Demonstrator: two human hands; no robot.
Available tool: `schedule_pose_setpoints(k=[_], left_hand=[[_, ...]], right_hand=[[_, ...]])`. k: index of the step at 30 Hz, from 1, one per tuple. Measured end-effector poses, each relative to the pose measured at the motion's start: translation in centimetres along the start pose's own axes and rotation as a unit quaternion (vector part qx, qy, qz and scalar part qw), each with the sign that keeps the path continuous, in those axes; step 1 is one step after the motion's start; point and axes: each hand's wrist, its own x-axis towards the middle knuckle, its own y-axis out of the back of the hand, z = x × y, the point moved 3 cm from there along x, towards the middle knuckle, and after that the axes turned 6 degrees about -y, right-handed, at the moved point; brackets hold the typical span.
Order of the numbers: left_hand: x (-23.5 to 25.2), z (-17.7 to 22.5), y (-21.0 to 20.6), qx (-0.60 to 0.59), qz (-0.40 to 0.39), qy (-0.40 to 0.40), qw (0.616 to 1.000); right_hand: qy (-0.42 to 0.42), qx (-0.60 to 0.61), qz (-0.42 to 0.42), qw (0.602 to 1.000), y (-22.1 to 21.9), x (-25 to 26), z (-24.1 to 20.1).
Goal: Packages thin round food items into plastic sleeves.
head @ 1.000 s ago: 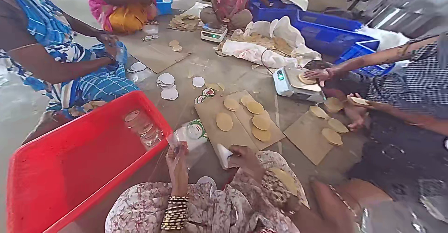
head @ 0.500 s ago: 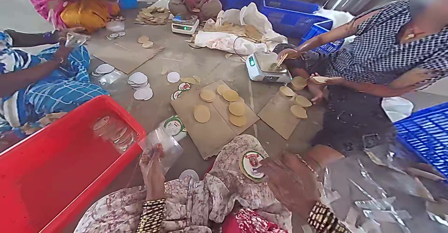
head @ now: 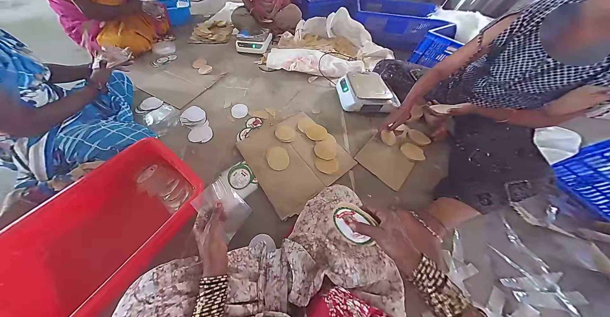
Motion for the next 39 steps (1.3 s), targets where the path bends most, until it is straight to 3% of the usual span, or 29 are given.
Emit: schedule_pose_setpoints(k=[1, 3, 5, 6, 8, 11, 13, 16, 18, 21, 24, 29, 31, 35, 36, 38, 39], left_hand=[[0.0, 0.0, 0.0, -0.006, -0.001, -0.001, 1.000], [0.0, 0.1, 0.1, -0.011, -0.004, 0.001, 1.000], [0.1, 0.2, 0.0, -0.012, -0.001, 0.000, 1.000], [0.0, 0.2, 0.0, -0.013, 0.005, 0.001, 1.000], [0.0, 0.5, 0.0, -0.022, 0.023, 0.007, 0.999], [0.0, 0.7, 0.4, -0.047, 0.064, 0.006, 0.997], [0.3, 0.7, 0.3, -0.064, 0.100, -0.003, 0.993], [0.9, 0.9, 0.4, -0.099, 0.147, -0.036, 0.984], [1.2, 0.8, 0.7, -0.111, 0.163, -0.055, 0.979], [1.5, 0.4, 1.0, -0.123, 0.186, -0.063, 0.973], [1.3, 0.4, 1.1, -0.116, 0.189, -0.042, 0.974], [2.1, -0.3, 0.4, -0.122, 0.177, -0.030, 0.976], [2.4, -0.2, 0.1, -0.114, 0.163, -0.029, 0.980], [2.4, -0.3, -0.4, -0.117, 0.145, -0.018, 0.982], [2.5, -0.3, -0.5, -0.118, 0.141, -0.016, 0.983], [2.6, -0.3, -0.6, -0.116, 0.136, -0.014, 0.984], [2.6, -0.4, -0.6, -0.113, 0.135, -0.011, 0.984]], right_hand=[[0.089, -0.048, 0.074, 0.992, 0.4, -0.8, -0.9], [0.270, -0.196, 0.231, 0.914, 0.7, -2.5, -2.6], [0.362, -0.319, 0.270, 0.833, -0.2, -3.3, -1.9], [0.365, -0.356, 0.229, 0.829, -1.1, -3.7, -0.7], [0.300, -0.383, 0.091, 0.869, -3.1, -4.5, 0.9], [0.214, -0.388, -0.033, 0.896, -2.9, -5.5, -0.4], [0.259, -0.381, 0.016, 0.887, -2.7, -4.5, 0.3], [0.316, -0.343, 0.072, 0.881, -4.2, -2.5, -2.7], [0.339, -0.307, 0.054, 0.887, -7.2, -0.4, -5.6], [0.287, -0.293, -0.121, 0.904, -13.3, 3.9, -10.9], [0.269, -0.245, -0.234, 0.902, -20.9, 9.4, -13.8], [0.247, -0.353, -0.265, 0.863, -31.2, 15.4, -14.2], [0.272, -0.379, -0.257, 0.846, -31.0, 13.9, -15.1], [0.332, -0.326, -0.256, 0.847, -23.1, 6.3, -18.6], [0.300, -0.364, -0.259, 0.843, -22.9, 5.7, -19.8], [0.183, -0.520, -0.280, 0.786, -24.9, 6.2, -21.6], [0.299, -0.450, -0.243, 0.806, -27.5, 9.9, -18.1]])
